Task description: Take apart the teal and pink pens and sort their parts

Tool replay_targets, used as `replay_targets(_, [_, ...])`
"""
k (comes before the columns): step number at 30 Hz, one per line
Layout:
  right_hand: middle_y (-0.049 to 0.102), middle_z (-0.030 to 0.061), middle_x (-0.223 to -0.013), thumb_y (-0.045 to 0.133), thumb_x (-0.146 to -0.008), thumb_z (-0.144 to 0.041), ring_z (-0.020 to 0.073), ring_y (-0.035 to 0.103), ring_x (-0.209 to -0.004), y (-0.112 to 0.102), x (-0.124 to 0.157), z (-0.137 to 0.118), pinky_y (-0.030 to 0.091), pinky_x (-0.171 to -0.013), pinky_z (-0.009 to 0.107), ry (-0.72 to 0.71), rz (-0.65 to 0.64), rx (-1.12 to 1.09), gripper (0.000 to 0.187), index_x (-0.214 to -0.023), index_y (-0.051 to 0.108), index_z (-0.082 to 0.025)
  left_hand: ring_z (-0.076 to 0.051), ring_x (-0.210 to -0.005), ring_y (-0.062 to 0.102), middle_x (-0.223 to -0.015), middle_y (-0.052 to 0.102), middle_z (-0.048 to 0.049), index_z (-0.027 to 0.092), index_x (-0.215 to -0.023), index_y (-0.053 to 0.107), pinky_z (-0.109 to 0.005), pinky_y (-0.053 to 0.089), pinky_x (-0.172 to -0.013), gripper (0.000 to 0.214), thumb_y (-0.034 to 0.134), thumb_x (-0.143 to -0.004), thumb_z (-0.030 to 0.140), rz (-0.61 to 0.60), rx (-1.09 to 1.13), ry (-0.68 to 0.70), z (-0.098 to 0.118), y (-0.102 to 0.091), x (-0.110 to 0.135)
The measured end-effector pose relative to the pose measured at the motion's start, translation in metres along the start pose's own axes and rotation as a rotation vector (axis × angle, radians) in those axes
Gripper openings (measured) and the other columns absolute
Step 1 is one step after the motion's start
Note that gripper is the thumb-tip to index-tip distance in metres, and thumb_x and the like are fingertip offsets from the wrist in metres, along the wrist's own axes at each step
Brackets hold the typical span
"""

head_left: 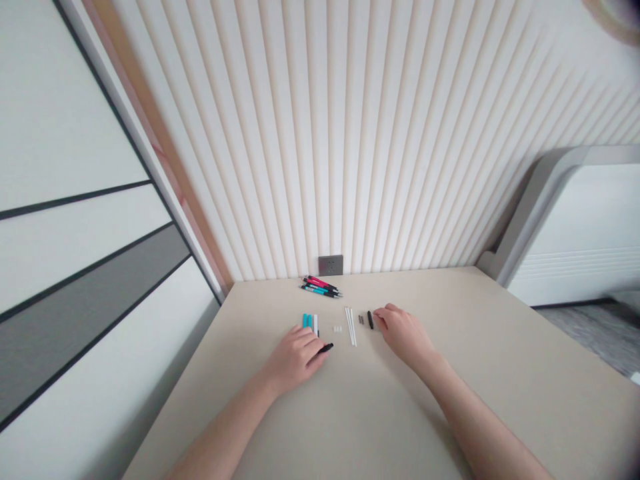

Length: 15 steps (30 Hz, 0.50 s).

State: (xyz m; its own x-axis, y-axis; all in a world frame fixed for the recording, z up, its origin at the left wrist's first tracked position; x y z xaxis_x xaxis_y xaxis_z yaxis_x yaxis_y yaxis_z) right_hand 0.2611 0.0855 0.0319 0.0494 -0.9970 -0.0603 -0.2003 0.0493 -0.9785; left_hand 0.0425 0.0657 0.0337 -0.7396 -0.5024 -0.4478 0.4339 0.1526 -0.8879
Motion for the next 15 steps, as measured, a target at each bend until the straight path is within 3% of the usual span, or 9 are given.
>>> replay_targets(4, [0.066,0.0111,-0.098,0.037,-0.098,-0.028,0.0241,0.065,-0.09,0.007,-0.001,0.019,0.042,-0.069,0.03,0.112,-0.047,0.033,0.032,-0.101,0.068,-0.022,-0.017,-0.075,0.06,-0.076,0.065,-0.0032,0.019,-0.089,0.064,-0.032,0.045,-0.073,0.014,0.053,-0.094,0.025,0.004,0.004,0.011,0.0,0.0,0.0])
replay_targets(15, [0.062,0.01,-0.107,0.045,-0.096,-0.032,0.0229,0.065,-0.09,0.014,0.0,0.005,0.042,-0.071,0.029,0.015,-0.078,-0.034,0.029,-0.117,0.061,-0.023,-0.017,-0.076,0.059,-0.077,0.065,-0.0032,0.018,-0.088,0.063,-0.033,0.044,-0.075,0.014,0.053,-0.094,0.025,-0.026,0.0,0.0,0.0,0.001,0.0])
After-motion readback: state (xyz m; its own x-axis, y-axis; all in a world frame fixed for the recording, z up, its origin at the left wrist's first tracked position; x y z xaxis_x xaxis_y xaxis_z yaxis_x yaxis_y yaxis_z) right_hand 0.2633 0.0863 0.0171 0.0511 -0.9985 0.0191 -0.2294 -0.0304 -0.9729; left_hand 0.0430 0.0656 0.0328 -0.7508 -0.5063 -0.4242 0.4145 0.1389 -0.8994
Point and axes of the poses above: each hand's wrist, its own x-axis away from the middle knuckle, its own y-axis out of the palm, z = x × y, the point moved 7 cm from there along -x, towards the middle knuckle
